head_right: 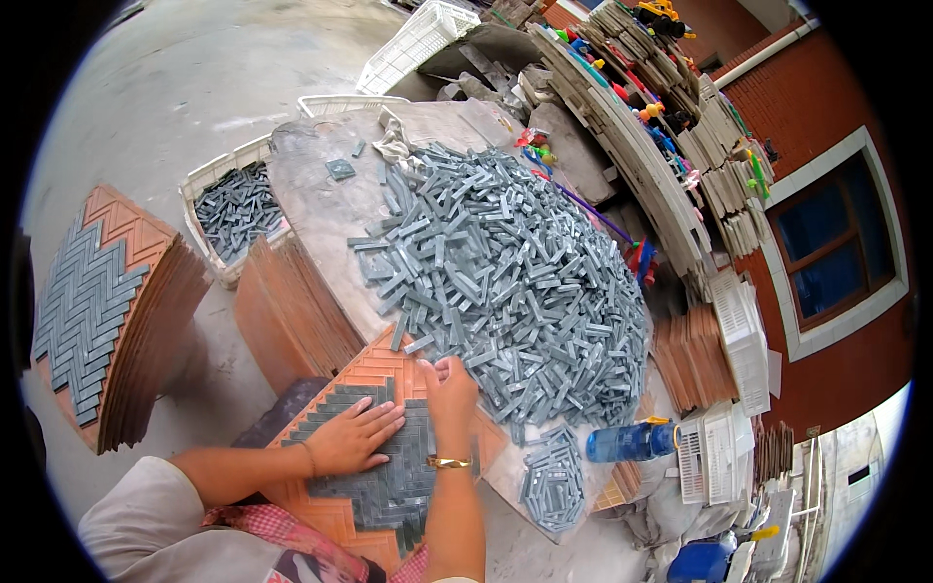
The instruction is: The person assembles small grey rectangular tiles onto an orange board in a herringbone pattern. They pick tiles from a large pile and place them one by one, occasionally pausing to interact with a child and hand over a water bottle.
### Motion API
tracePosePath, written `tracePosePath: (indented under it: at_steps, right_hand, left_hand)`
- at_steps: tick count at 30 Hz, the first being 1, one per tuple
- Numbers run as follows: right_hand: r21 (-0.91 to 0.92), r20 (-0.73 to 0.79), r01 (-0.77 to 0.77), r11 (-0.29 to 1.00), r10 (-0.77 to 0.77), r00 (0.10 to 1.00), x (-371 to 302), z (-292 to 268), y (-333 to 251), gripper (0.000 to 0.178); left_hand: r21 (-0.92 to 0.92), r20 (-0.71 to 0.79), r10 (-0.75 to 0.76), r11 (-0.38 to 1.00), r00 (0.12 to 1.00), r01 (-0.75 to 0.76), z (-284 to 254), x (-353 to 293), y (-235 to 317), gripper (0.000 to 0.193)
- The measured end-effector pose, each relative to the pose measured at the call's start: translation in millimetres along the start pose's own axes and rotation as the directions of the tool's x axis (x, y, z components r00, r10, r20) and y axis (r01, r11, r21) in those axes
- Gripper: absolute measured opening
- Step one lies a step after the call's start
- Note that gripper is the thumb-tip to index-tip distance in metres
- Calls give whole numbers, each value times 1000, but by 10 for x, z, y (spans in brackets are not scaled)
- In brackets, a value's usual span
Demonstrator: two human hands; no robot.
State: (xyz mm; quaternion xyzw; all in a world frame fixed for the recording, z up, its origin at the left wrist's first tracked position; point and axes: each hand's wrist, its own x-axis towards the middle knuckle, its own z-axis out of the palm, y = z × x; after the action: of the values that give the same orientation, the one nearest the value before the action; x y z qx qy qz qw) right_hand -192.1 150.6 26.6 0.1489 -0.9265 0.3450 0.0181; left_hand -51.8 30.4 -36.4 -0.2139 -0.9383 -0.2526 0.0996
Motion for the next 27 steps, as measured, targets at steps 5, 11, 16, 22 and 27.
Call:
tracePosePath:
  at_steps: [5,11,16,22,27]
  right_hand:
    - [-83,-162,-17,996,3,987,85,297,51,29]
    - [239,10,-104,965,105,994,-162,53,459,18]
    - [110,18,-109,988,108,994,-476,112,232,16]
    - [97,-65,-65,993,71,995,-517,352,183,18]
    - [-33,2,85,996,-85,996,-499,357,221,22]
  left_hand:
    - [-6,-4,5,1000,1000,-5,9,-11,-1,60]
    - [0,-1,-6,1000,1000,6,19,-24,8,60]
    - [-15,-9,-13,1000,1000,13,28,-33,2,60]
    - [-7,-19,-1,1000,1000,1,40,-16,-4,61]
    - [-19,-38,11,1000,999,-11,15,-23,-2,60]
